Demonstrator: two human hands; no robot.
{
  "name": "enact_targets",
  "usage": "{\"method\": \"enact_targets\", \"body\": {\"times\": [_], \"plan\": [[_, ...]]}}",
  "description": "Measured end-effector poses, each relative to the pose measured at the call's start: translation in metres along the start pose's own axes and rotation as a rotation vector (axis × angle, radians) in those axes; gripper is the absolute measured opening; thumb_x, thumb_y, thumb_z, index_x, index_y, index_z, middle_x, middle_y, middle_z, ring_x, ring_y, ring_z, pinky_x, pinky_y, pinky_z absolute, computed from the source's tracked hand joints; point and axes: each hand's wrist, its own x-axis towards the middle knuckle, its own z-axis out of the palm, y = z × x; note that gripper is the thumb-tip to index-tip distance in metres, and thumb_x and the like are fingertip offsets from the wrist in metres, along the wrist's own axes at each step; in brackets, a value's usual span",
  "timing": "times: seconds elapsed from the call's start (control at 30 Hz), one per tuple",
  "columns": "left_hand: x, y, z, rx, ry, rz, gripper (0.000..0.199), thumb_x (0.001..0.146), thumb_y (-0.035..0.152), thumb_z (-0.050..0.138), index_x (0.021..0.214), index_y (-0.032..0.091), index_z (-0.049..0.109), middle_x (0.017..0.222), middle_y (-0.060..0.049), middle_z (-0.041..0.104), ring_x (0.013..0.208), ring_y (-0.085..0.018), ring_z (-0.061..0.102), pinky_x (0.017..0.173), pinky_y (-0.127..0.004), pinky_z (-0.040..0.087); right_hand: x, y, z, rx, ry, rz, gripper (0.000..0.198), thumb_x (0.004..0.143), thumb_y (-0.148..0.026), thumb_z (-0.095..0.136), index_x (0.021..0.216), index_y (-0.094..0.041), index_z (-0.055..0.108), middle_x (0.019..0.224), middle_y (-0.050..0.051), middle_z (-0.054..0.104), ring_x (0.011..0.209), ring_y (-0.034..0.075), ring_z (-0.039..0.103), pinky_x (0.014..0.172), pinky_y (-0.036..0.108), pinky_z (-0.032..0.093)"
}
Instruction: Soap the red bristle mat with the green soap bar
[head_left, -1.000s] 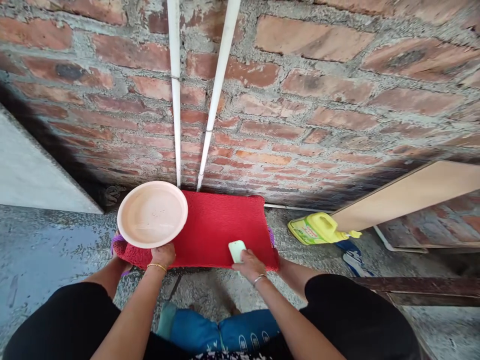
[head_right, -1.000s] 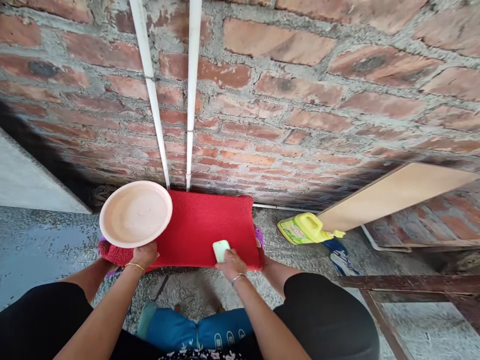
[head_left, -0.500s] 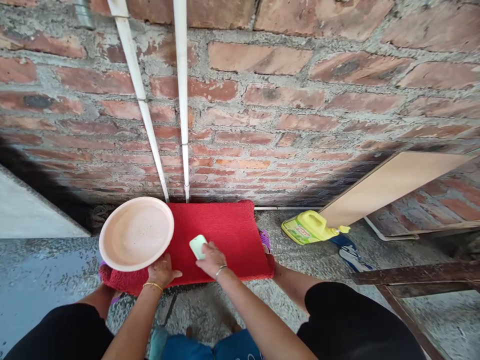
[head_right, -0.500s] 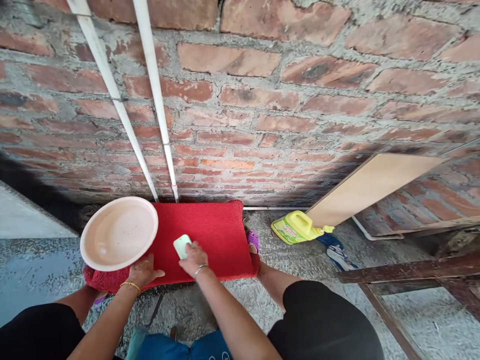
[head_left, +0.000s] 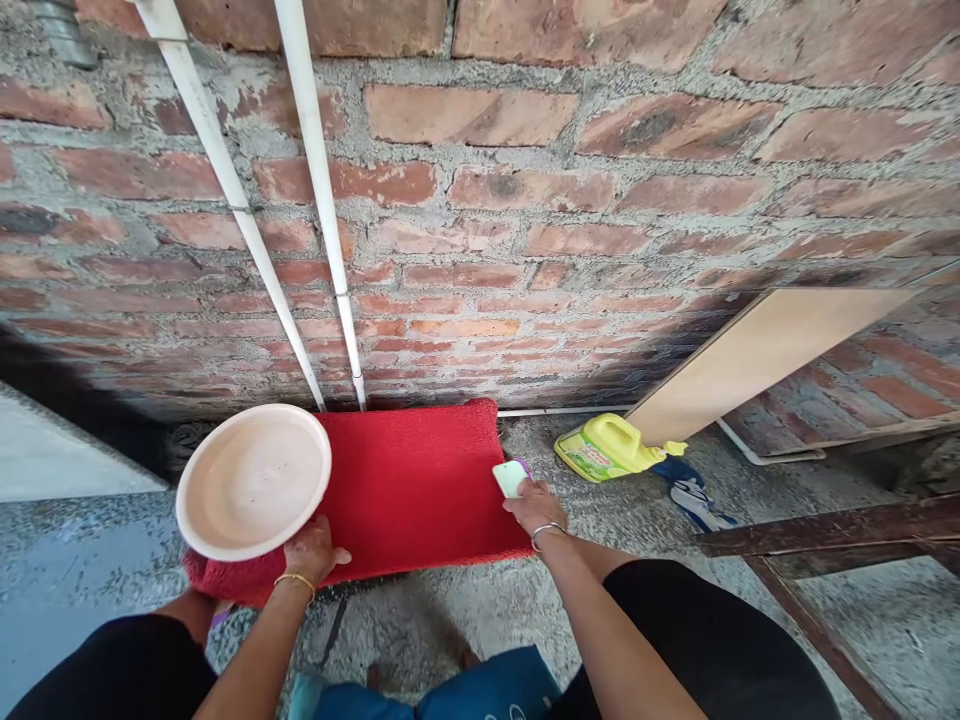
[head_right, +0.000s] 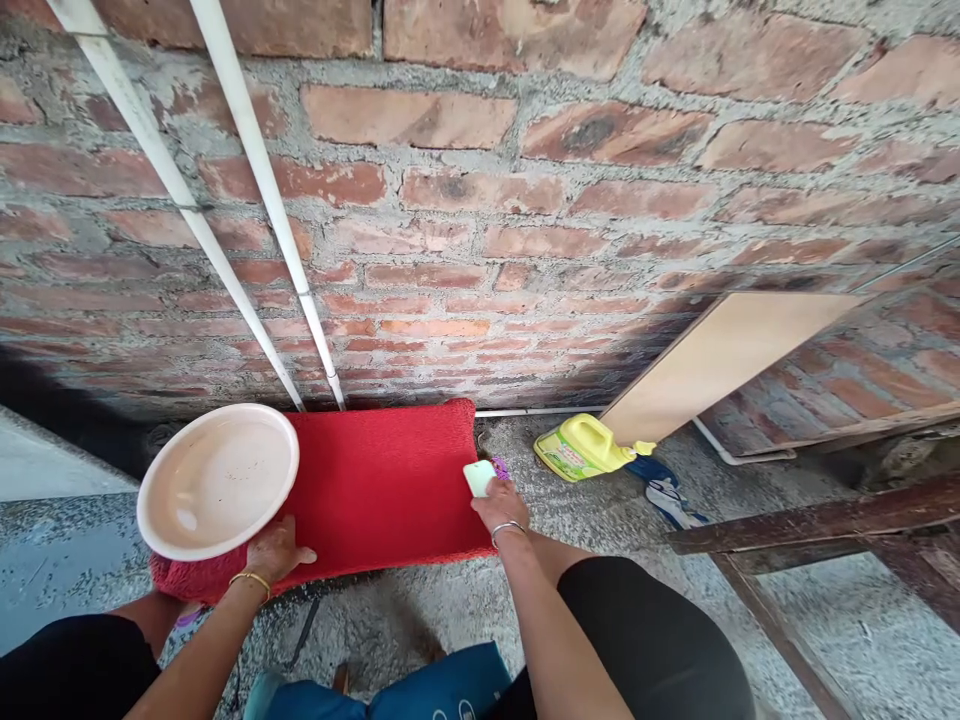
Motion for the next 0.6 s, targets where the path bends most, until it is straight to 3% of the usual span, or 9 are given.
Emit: {"method": "enact_targets", "body": {"times": [0.1,0.27,0.37,0.47,0.6], "plan": [[0.001,0.0,0.002,-0.011,0.003,0.0,0.054,0.071,0.044,0.071,0.113,0.014,0.056,0.113,-0.016,0.068,0.11,-0.029,0.062,0.087,-0.034,0.047,-0.006,0.007,-0.002,0.033,0.079,0.051,0.03,0.078,-0.036,0.058,0.104,-0.022,0.06,0.109,0.009,0.056,0.091,0.021,0.059,0.075,0.03,0.042],[0.0,0.005,0.001,-0.02,-0.024,-0.032,0.058,0.069,0.041,0.071,0.117,0.012,0.055,0.12,-0.017,0.065,0.114,-0.028,0.06,0.089,-0.033,0.047,-0.042,-0.063,0.035,0.081,0.072,-0.376,0.031,0.074,-0.034,0.065,0.103,-0.024,0.062,0.109,0.005,0.056,0.098,0.019,0.055,0.087,0.027,0.039],[-0.002,0.008,-0.002,-0.023,-0.03,-0.056,0.06,0.067,0.04,0.074,0.117,0.013,0.056,0.12,-0.018,0.065,0.114,-0.027,0.061,0.089,-0.032,0.047,-0.055,-0.094,0.052,0.02,-0.014,-0.501,0.032,0.072,-0.032,0.067,0.103,-0.024,0.063,0.11,0.005,0.057,0.099,0.02,0.055,0.087,0.027,0.039],[-0.005,0.011,-0.005,-0.04,-0.03,-0.068,0.062,0.065,0.038,0.076,0.118,0.013,0.056,0.119,-0.017,0.066,0.113,-0.028,0.061,0.09,-0.033,0.048,-0.048,-0.08,0.049,-0.013,-0.047,-0.455,0.032,0.07,-0.03,0.067,0.101,-0.023,0.062,0.109,0.006,0.057,0.099,0.02,0.057,0.084,0.028,0.04],[-0.007,0.011,-0.008,-0.079,-0.015,-0.07,0.063,0.062,0.036,0.079,0.118,0.014,0.057,0.12,-0.016,0.066,0.114,-0.028,0.061,0.091,-0.034,0.048,-0.017,-0.033,0.032,-0.018,0.059,-0.204,0.024,0.076,-0.034,0.06,0.098,-0.024,0.061,0.101,0.006,0.059,0.092,0.021,0.061,0.077,0.03,0.042]]}}
